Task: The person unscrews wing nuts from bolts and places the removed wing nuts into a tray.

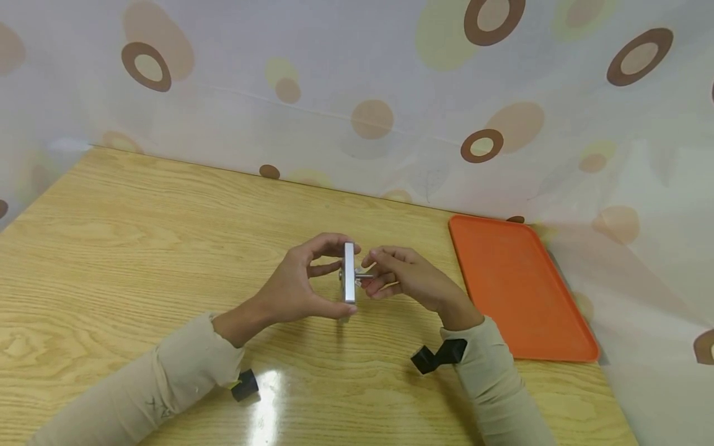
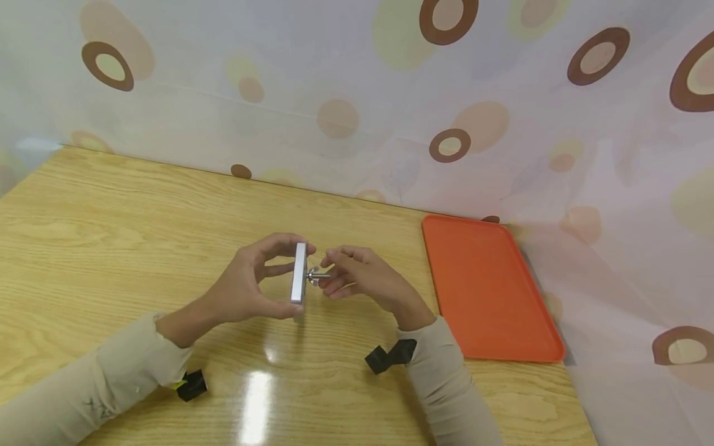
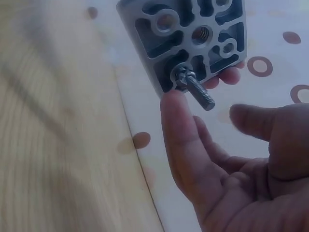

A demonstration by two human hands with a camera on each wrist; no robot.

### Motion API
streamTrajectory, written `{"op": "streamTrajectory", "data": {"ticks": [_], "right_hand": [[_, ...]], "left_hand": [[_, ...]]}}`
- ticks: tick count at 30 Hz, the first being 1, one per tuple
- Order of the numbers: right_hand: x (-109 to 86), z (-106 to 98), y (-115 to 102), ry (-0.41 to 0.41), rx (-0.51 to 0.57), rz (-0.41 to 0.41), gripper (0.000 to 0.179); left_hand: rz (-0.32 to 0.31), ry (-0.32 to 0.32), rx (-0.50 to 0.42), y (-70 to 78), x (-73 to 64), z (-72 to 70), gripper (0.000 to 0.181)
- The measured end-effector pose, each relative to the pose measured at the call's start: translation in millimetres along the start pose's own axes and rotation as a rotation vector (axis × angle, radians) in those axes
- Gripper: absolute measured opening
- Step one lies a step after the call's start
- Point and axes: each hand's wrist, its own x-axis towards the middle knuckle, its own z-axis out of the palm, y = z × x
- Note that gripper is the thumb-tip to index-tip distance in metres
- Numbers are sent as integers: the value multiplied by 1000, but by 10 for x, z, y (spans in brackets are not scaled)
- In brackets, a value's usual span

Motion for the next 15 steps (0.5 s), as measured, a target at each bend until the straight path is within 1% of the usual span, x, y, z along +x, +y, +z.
{"op": "streamTrajectory", "data": {"ticks": [2,4,11,15], "right_hand": [[21,2,11,-3,22,40,37],[43,15,22,-21,34,52,38],[75,54,55,-37,50,24,37],[73,58,66,-55,54,4,33]], "left_hand": [[-4,-3,-4,-1,2,4,79],[-2,-8,-4,-8,2,5,77],[-9,-21,-8,-15,-2,6,77],[-12,-28,-2,-15,-6,10,77]]}}
